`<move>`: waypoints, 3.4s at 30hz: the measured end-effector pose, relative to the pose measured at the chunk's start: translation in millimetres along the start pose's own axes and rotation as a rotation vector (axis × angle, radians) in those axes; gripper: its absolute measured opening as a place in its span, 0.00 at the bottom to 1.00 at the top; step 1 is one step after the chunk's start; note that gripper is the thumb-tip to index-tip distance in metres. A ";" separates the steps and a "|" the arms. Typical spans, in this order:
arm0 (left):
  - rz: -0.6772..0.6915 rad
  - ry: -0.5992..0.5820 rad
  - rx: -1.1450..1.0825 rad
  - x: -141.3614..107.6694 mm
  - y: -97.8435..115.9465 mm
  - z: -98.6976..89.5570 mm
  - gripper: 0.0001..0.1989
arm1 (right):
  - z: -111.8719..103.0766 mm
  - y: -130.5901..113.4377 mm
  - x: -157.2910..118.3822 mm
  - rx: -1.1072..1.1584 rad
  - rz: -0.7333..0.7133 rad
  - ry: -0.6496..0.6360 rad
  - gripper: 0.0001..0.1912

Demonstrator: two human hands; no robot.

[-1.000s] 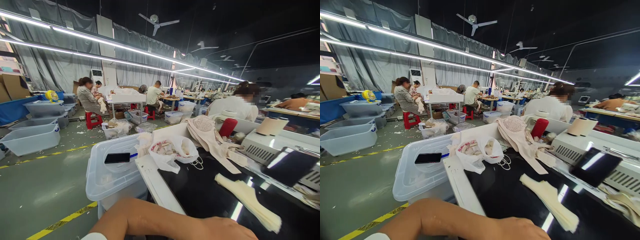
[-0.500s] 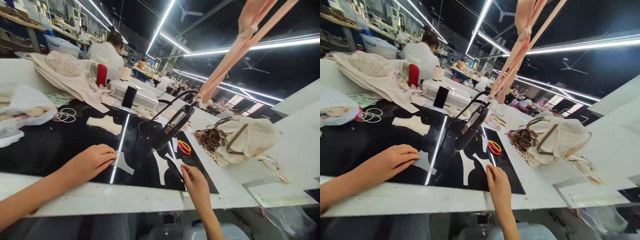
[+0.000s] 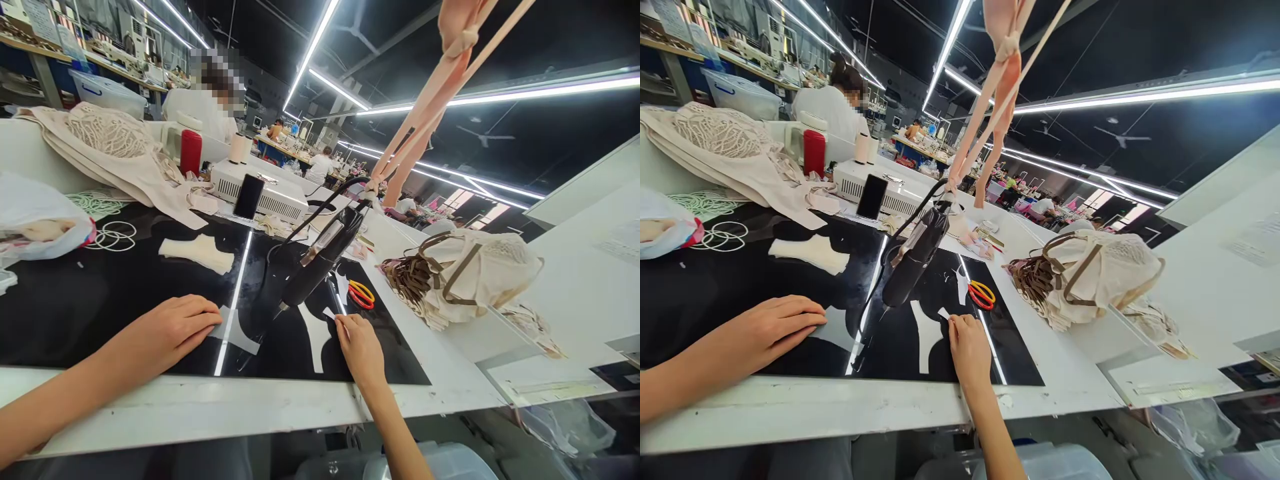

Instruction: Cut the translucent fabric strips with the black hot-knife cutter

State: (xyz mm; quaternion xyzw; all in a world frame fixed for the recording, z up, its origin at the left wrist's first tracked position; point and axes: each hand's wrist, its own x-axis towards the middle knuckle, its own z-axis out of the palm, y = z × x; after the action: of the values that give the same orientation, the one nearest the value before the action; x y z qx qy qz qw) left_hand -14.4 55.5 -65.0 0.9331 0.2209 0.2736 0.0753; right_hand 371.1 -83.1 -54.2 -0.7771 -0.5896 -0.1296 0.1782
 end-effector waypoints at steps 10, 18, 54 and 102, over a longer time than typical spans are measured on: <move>0.025 0.020 0.020 -0.3 -0.7 2.1 0.15 | 2.5 5.3 1.1 0.078 0.156 -0.102 0.13; 0.026 0.044 0.020 0.2 0.9 1.3 0.16 | -1.3 13.4 3.2 0.390 0.349 -0.069 0.14; 0.379 -0.110 0.052 130.9 142.7 71.9 0.12 | -21.1 7.3 -11.7 1.070 0.587 0.103 0.22; -0.795 -0.086 -1.291 46.2 104.8 -25.4 0.19 | -46.4 -154.9 -42.7 1.660 0.349 -0.553 0.27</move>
State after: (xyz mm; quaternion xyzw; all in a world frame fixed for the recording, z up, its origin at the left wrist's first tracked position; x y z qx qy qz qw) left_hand 45.4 -16.5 5.7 0.5637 0.3336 0.2642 0.7080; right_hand 210.8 -102.8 -10.7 -0.4797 -0.3887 0.5604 0.5521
